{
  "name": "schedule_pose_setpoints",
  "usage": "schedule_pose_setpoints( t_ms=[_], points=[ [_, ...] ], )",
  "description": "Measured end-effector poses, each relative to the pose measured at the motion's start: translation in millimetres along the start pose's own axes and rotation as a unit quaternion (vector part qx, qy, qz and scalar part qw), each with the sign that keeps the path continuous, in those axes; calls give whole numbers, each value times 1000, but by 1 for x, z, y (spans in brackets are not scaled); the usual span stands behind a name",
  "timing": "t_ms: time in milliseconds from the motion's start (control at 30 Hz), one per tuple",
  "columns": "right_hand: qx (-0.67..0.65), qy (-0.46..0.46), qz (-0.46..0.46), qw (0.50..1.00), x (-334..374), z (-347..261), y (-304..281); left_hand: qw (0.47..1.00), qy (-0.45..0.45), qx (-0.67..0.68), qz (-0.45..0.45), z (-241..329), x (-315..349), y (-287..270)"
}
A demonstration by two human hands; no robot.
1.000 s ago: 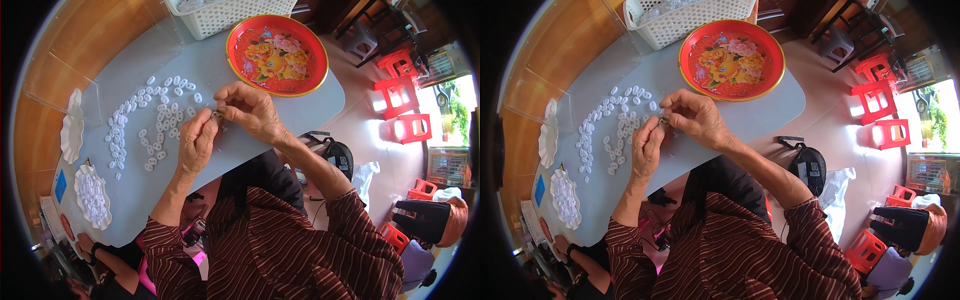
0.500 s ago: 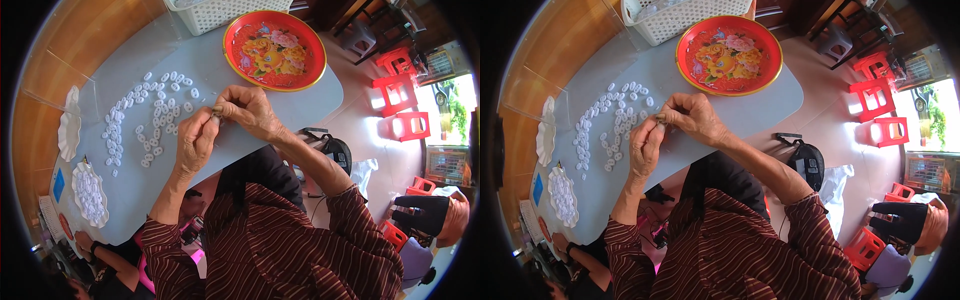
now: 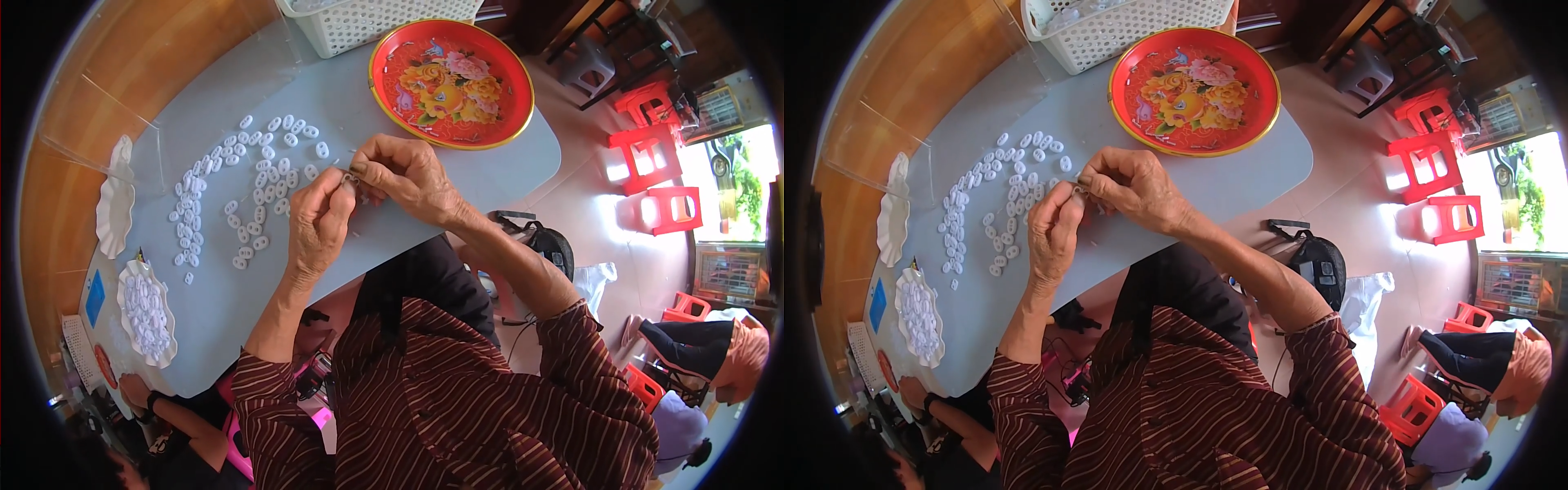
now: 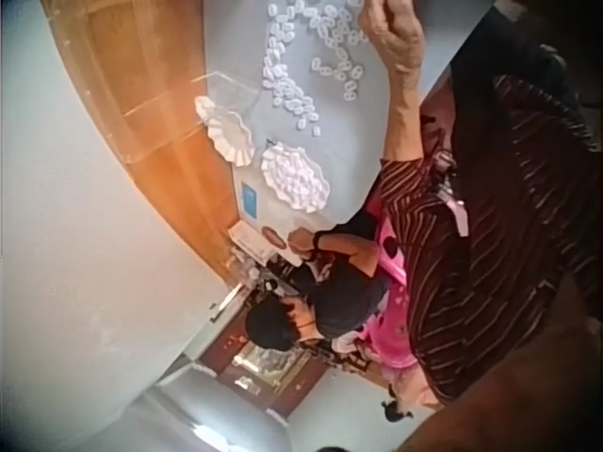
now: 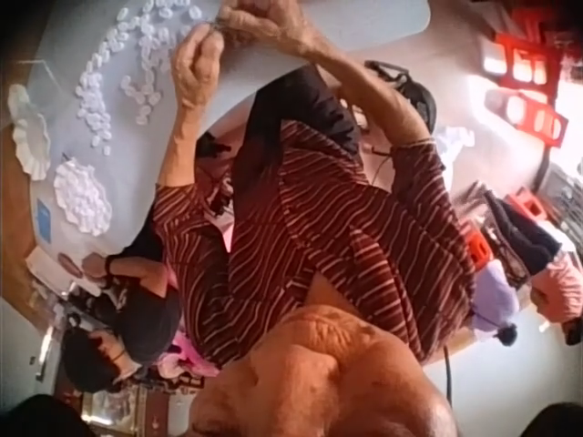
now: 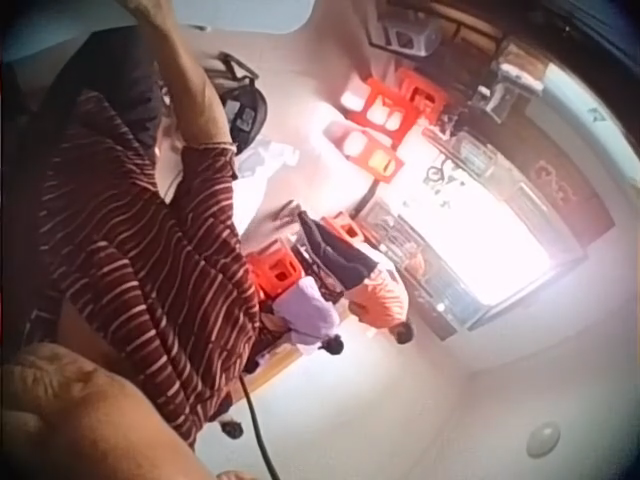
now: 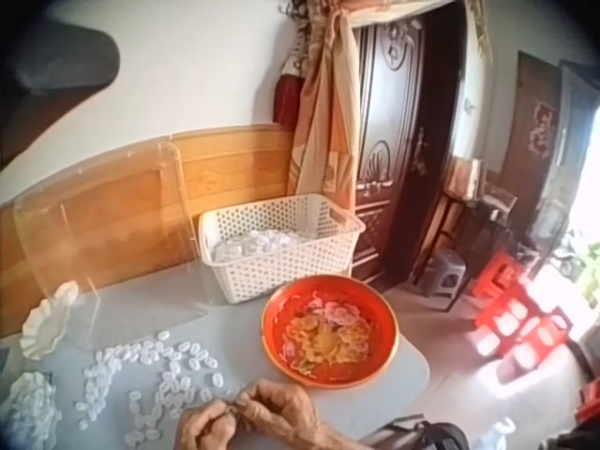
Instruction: Manually assembling small white plastic components at a workshop table.
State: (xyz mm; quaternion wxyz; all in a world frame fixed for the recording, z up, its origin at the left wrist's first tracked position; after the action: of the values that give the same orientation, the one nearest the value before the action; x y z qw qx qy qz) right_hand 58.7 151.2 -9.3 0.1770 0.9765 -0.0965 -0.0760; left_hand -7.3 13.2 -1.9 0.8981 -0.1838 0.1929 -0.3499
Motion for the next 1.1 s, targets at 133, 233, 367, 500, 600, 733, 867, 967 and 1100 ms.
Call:
schedule_pose_setpoints(
  t_ms=[133, 233, 367, 500, 600, 733, 867, 967, 1100],
  points=[
    [49, 22, 26, 998, 0, -4, 2, 999, 37, -22, -7, 4, 0, 0],
    [89, 17, 34, 995, 1, -6, 3, 992, 89, -81, 29, -1, -1, 6],
    [63, 59, 26, 996, -4, -7, 0, 993, 81, -75, 34, 2, -2, 5],
    [-12, 56, -5, 998, -5, -7, -3, 1000, 21, -17, 13, -2, -3, -1],
    [-5, 47, -18, 999, -4, -5, 1, 1000, 11, -6, 5, 2, 2, -1],
    [3, 39, 4, 999, 0, -5, 0, 999, 35, -9, 5, 1, 1, 0],
    [29, 53, 33, 998, 1, -2, -2, 996, 84, -18, 20, -1, 0, 4],
    [39, 19, 48, 998, -1, -4, 0, 997, 66, -28, 5, -1, -1, 3],
    [-42, 45, 40, 997, -1, -5, 2, 1000, 28, -12, 1, 4, -3, -2]
  ],
)
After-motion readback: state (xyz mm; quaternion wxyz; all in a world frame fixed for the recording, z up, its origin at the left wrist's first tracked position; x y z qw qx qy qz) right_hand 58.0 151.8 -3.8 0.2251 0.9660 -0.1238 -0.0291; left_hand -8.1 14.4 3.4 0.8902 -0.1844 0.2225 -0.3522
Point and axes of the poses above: each hand's wrist, its own x-axis away from the middle knuckle, its own y-axis out of the palm, z = x × y, the point moved 2 cm from there along -x, towards the middle knuckle, and after that the axes turned 13 degrees about -x, right-handed, at the moved point
